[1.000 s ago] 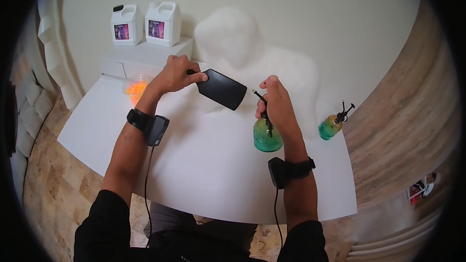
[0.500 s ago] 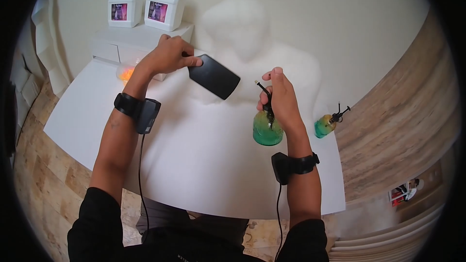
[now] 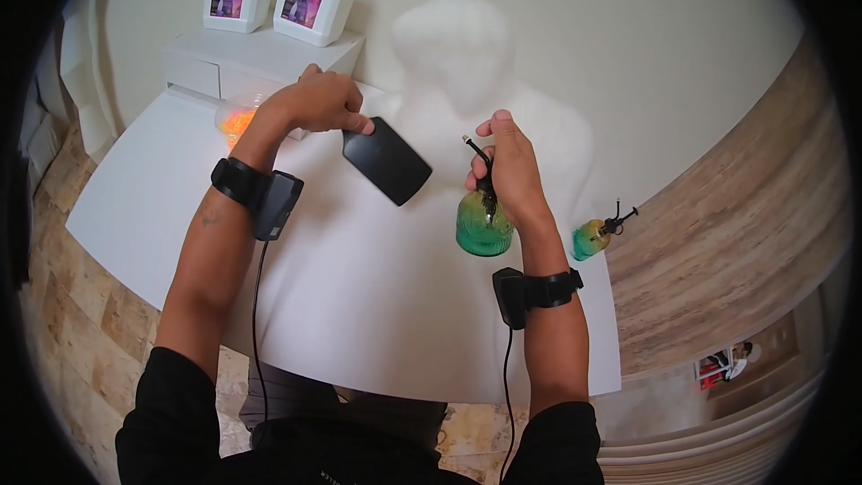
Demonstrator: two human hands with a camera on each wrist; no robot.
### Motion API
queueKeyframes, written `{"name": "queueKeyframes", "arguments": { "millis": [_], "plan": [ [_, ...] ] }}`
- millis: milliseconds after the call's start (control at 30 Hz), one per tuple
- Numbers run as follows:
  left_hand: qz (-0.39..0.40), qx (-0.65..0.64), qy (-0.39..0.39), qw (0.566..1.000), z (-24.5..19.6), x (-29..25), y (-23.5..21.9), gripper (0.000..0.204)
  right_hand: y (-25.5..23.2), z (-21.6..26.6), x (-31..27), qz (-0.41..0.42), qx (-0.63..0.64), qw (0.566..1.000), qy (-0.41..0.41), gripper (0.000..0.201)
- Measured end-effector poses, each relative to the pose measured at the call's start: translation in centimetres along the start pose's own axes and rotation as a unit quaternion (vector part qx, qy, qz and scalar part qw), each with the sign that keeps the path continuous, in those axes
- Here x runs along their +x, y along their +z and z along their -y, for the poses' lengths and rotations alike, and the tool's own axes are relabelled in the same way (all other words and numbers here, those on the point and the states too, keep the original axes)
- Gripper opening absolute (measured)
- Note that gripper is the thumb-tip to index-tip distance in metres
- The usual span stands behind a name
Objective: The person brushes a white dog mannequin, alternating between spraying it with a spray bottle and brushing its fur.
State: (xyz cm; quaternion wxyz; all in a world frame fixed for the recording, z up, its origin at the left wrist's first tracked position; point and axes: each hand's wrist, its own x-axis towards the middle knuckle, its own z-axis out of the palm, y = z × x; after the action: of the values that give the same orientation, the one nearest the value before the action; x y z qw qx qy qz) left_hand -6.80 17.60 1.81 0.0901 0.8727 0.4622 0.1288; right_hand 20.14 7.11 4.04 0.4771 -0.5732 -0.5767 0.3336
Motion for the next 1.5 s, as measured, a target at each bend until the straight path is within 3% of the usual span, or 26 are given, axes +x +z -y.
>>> {"name": "queueKeyframes", "arguments": {
  "millis": [100, 133, 200, 333, 400, 433, 567, 633, 700, 733, 800, 833, 900, 1000, 1133, 1200, 1300, 1500],
  "plan": [
    [-0.161, -0.046, 0.082, 0.983, -0.1, 0.7, 0.6, 0.050, 0.4, 0.5, -0.2, -0.001, -0.019, 1.000, 0.012, 0.046],
    [-0.162, -0.048, 0.082, 0.982, 0.0, 1.0, 1.1, 0.050, 0.4, 0.5, -0.1, -0.012, -0.024, 1.000, 0.006, 0.042],
    [-0.237, -0.035, 0.116, 0.964, 0.2, 1.7, 1.9, 0.044, 0.3, 0.7, -0.1, -0.022, -0.030, 0.999, -0.002, 0.038],
    [-0.197, -0.016, 0.102, 0.975, 0.0, 1.2, 1.6, 0.042, -0.4, 0.2, -0.6, -0.039, -0.042, 0.998, -0.034, 0.038],
    [-0.072, -0.015, 0.063, 0.995, -0.7, 0.3, 0.6, 0.045, -1.1, -0.2, -1.0, -0.025, -0.051, 0.998, -0.036, 0.038],
    [-0.072, -0.016, 0.063, 0.995, -0.5, 0.4, 0.7, 0.045, -1.3, -0.4, -1.2, -0.003, -0.057, 0.998, -0.023, 0.038],
    [-0.121, -0.065, 0.098, 0.986, -0.5, 0.6, 0.8, 0.045, -1.5, 0.3, -1.8, 0.014, -0.014, 0.999, 0.038, 0.046],
    [-0.153, -0.071, 0.103, 0.980, -0.7, 1.0, 1.4, 0.046, -1.8, 0.0, -1.7, -0.002, -0.017, 1.000, 0.013, 0.052],
    [-0.287, -0.068, 0.135, 0.946, -0.5, 1.5, 2.5, 0.047, -1.9, 0.0, -1.6, -0.018, -0.020, 1.000, -0.014, 0.057],
    [-0.288, -0.068, 0.135, 0.946, -0.6, 1.4, 2.2, 0.047, -1.9, 0.1, -1.6, -0.026, -0.019, 0.999, -0.017, 0.060],
    [-0.203, -0.056, 0.104, 0.972, -0.6, 1.1, 1.7, 0.047, -1.9, 0.2, -1.6, -0.034, -0.017, 0.999, -0.020, 0.064],
    [-0.203, -0.056, 0.104, 0.972, -0.7, 0.9, 1.5, 0.047, -2.1, 0.3, -1.6, -0.030, -0.021, 0.999, -0.018, 0.063],
    [-0.066, -0.024, 0.076, 0.995, -0.6, 0.4, 1.1, 0.048, -2.2, 0.1, -1.6, -0.027, -0.026, 0.999, -0.018, 0.062],
    [-0.033, 0.031, 0.045, 0.998, -0.5, 0.6, 1.3, 0.049, -2.2, -0.1, -1.4, -0.032, -0.015, 0.999, -0.016, 0.059],
    [-0.044, -0.009, 0.067, 0.997, -0.6, 0.4, 1.2, 0.047, -2.1, 0.2, -1.6, -0.036, -0.012, 0.999, -0.002, 0.052],
    [-0.207, -0.047, 0.131, 0.968, -0.7, 1.1, 2.2, 0.045, -1.9, 0.3, -1.5, -0.033, -0.014, 0.999, 0.000, 0.049],
    [-0.243, -0.048, 0.123, 0.961, -1.7, 1.4, 2.7, 0.045, -1.6, 0.7, -1.3, -0.045, -0.015, 0.999, -0.003, 0.048],
    [-0.211, -0.027, 0.117, 0.970, -1.3, 1.9, 3.2, 0.045, -1.8, 1.1, -0.5, -0.022, -0.014, 1.000, -0.003, 0.040]
  ]
}}
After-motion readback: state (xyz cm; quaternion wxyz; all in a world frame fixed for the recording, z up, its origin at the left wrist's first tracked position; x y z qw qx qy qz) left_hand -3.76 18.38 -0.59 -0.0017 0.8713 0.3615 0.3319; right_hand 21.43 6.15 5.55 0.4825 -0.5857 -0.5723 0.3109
